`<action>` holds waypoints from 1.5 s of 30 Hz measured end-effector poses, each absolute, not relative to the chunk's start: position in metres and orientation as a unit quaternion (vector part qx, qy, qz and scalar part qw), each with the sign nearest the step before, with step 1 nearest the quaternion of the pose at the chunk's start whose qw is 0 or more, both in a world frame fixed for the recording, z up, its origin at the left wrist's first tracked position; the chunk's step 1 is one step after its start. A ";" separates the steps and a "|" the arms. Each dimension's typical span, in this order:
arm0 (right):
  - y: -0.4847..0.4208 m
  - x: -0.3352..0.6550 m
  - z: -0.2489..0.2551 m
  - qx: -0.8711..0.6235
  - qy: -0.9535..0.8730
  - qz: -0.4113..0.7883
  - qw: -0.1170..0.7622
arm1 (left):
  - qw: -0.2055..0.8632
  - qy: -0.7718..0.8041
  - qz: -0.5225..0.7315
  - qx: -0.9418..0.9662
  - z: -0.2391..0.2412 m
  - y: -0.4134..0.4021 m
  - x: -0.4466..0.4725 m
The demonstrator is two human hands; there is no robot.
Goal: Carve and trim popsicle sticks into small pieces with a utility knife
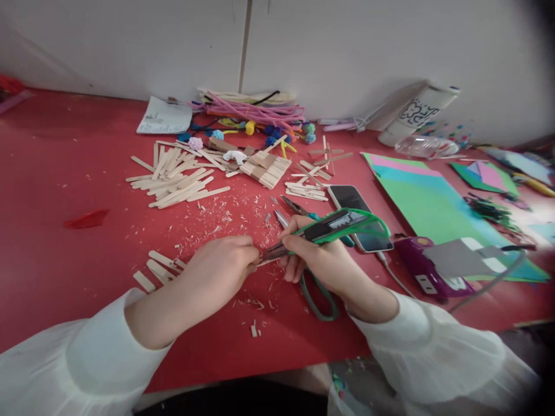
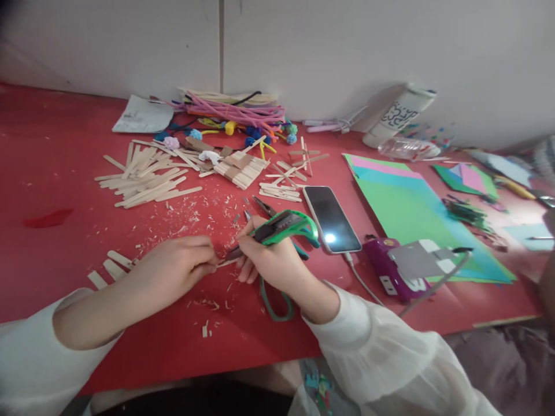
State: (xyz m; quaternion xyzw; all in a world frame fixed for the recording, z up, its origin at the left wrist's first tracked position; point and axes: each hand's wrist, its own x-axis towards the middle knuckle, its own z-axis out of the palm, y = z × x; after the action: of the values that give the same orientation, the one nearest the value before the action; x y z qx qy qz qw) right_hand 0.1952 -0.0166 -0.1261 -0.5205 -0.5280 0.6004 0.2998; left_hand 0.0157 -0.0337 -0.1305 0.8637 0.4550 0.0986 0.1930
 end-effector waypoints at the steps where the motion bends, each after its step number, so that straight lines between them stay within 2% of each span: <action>1: -0.016 0.196 -0.127 -0.522 -0.510 0.611 0.308 | 0.190 0.457 0.099 0.863 -0.130 -0.034 0.016; 4: -0.014 0.198 -0.129 -0.521 -0.483 0.632 0.309 | 0.180 0.459 0.094 0.865 -0.130 -0.034 0.016; 7: -0.017 0.201 -0.128 -0.498 -0.531 0.608 0.317 | 0.181 0.457 0.084 0.867 -0.129 -0.034 0.016; 10: -0.024 0.205 -0.125 -0.469 -0.643 0.509 0.329 | 0.181 0.460 0.078 0.866 -0.128 -0.033 0.017; 14: -0.032 0.209 -0.123 -0.438 -0.767 0.359 0.302 | 0.179 0.464 0.084 0.864 -0.130 -0.033 0.016; 22: -0.033 0.206 -0.121 -0.414 -0.815 0.286 0.287 | 0.179 0.453 0.096 0.868 -0.133 -0.033 0.014; 30: -0.040 0.203 -0.124 -0.412 -0.810 0.310 0.281 | 0.181 0.464 0.087 0.863 -0.128 -0.033 0.016; 37: -0.033 0.202 -0.124 -0.493 -0.691 0.451 0.277 | 0.169 0.441 0.089 0.877 -0.131 -0.032 0.016; 40: -0.036 0.203 -0.126 -0.462 -0.740 0.401 0.281 | 0.163 0.454 0.090 0.871 -0.132 -0.032 0.015; 43: -0.039 0.206 -0.127 -0.365 -0.838 0.298 0.276 | 0.178 0.458 0.090 0.866 -0.132 -0.032 0.015; 45: -0.039 0.207 -0.126 -0.311 -0.871 0.276 0.262 | 0.187 0.454 0.096 0.866 -0.131 -0.032 0.015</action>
State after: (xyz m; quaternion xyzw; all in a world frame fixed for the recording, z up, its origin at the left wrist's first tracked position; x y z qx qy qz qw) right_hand 0.2072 -0.0390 -0.1263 -0.3115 -0.8707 0.2761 0.2619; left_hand 0.0150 -0.0324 -0.1314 0.8656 0.4544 0.0960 0.1873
